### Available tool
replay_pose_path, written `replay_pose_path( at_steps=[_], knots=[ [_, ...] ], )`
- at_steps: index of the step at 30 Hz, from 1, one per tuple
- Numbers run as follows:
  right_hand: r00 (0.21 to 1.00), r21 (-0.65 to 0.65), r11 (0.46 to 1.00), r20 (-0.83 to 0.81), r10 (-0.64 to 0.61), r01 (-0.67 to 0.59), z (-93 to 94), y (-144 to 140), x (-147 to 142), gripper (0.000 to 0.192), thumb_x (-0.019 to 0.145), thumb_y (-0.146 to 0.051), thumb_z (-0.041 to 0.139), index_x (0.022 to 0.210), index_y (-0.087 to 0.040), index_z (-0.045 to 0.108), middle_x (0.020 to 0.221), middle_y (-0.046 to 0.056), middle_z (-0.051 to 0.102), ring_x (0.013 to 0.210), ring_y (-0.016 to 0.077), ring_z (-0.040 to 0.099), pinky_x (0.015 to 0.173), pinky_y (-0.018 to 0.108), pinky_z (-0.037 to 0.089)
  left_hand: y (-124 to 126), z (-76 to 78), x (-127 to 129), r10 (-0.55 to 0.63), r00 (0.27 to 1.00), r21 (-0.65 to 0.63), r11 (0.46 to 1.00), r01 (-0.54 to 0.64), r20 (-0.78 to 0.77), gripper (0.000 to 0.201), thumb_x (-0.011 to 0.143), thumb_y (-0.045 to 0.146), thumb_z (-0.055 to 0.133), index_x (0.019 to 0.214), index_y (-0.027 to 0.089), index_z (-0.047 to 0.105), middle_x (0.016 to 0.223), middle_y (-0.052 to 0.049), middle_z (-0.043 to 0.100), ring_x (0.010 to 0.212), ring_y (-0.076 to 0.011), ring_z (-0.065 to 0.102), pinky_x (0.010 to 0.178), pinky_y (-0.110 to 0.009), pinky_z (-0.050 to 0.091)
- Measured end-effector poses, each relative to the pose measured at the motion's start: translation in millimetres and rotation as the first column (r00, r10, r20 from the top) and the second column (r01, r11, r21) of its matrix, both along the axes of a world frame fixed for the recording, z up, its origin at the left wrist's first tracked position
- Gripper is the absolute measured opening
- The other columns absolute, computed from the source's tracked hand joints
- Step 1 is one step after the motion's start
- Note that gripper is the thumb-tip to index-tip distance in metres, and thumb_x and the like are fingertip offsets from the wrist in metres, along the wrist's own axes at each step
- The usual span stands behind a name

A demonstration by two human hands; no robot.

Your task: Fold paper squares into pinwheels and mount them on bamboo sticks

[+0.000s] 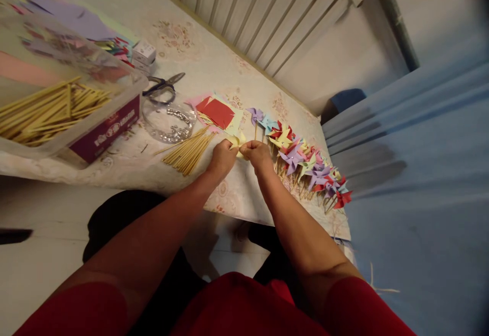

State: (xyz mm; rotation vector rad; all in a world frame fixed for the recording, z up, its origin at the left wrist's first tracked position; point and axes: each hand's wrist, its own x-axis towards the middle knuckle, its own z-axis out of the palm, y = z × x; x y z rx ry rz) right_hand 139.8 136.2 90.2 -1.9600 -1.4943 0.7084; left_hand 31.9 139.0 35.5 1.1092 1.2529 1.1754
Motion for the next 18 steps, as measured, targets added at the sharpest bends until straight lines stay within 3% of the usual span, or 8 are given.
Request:
replay_pose_path(
  at_steps=[3, 5, 9, 11, 16, 18],
  knots=[
    [0.955, 0.143, 0.971, 0.253, 0.154, -0.194, 9.3, -2.1, 2.9, 0.007, 0.071, -0.021, 0.061, 0.065, -0.02, 0.064, 0.067, 0.0, 0.061, 0.071, 0.0169, 0.054, 0.069, 0.029, 0.041, 1.1, -1.3, 1.2, -0.007, 1.0, 0.009, 1.0, 0.007, 0.027, 0.006, 0.076, 0.024, 0.056, 0.075, 0.018, 0.056, 0.073, 0.001, 0.058, 0.074, -0.0159, 0.052, 0.069, -0.027, 0.042],
    [0.918, 0.204, 0.94, 0.348, 0.19, -0.272, 12.7, -3.3, 3.3, 0.007, 0.071, -0.02, 0.061, 0.066, -0.02, 0.065, 0.073, 0.002, 0.063, 0.079, 0.0185, 0.055, 0.074, 0.03, 0.042, 1.6, -1.9, 1.6, -0.004, 0.999, 0.021, 1.0, 0.003, 0.047, 0.008, 0.076, 0.025, 0.056, 0.073, 0.018, 0.055, 0.071, 0.001, 0.056, 0.072, -0.0153, 0.05, 0.067, -0.026, 0.041],
    [0.997, 0.095, 0.994, 0.06, 0.048, -0.054, 4.8, -1.1, 1.2, 0.008, 0.07, -0.025, 0.062, 0.064, -0.02, 0.062, 0.059, -0.003, 0.056, 0.061, 0.015, 0.05, 0.062, 0.028, 0.039, 1.1, -1.7, 1.1, 0.025, 0.997, 0.003, 1.0, -0.026, 0.066, 0.009, 0.074, 0.026, 0.058, 0.072, 0.018, 0.054, 0.07, 0.002, 0.054, 0.071, -0.015, 0.049, 0.065, -0.026, 0.04],
    [0.999, 0.035, 0.999, -0.038, 0.0, 0.001, 1.6, 0.6, 1.5, 0.01, 0.069, -0.027, 0.063, 0.063, -0.02, 0.061, 0.055, -0.005, 0.053, 0.056, 0.0135, 0.047, 0.057, 0.026, 0.037, 0.4, -1.0, 0.7, 0.024, 0.998, -0.007, 1.0, -0.024, 0.065, 0.008, 0.074, 0.025, 0.058, 0.072, 0.018, 0.055, 0.071, 0.002, 0.056, 0.072, -0.0153, 0.05, 0.066, -0.026, 0.04],
    [0.96, 0.156, 0.967, 0.225, 0.165, -0.203, 11.6, -0.5, 4.8, 0.005, 0.067, -0.021, 0.063, 0.062, -0.02, 0.064, 0.063, -0.003, 0.059, 0.066, 0.0148, 0.052, 0.066, 0.028, 0.039, 0.5, 0.2, 0.8, -0.001, 0.999, 0.016, 1.0, 0.0, 0.051, 0.006, 0.076, 0.022, 0.056, 0.072, 0.017, 0.055, 0.071, 0.002, 0.056, 0.073, -0.015, 0.052, 0.066, -0.025, 0.042],
    [0.958, 0.171, 0.964, 0.241, 0.157, -0.202, 13.8, -2.2, 4.6, 0.005, 0.068, -0.021, 0.062, 0.064, -0.02, 0.064, 0.065, -0.002, 0.06, 0.068, 0.0153, 0.053, 0.068, 0.028, 0.04, 0.9, 0.3, 0.9, 0.0, 0.998, 0.018, 1.0, -0.001, 0.057, 0.008, 0.076, 0.023, 0.057, 0.071, 0.017, 0.054, 0.07, 0.002, 0.055, 0.072, -0.0145, 0.051, 0.064, -0.025, 0.041]
  ],
)
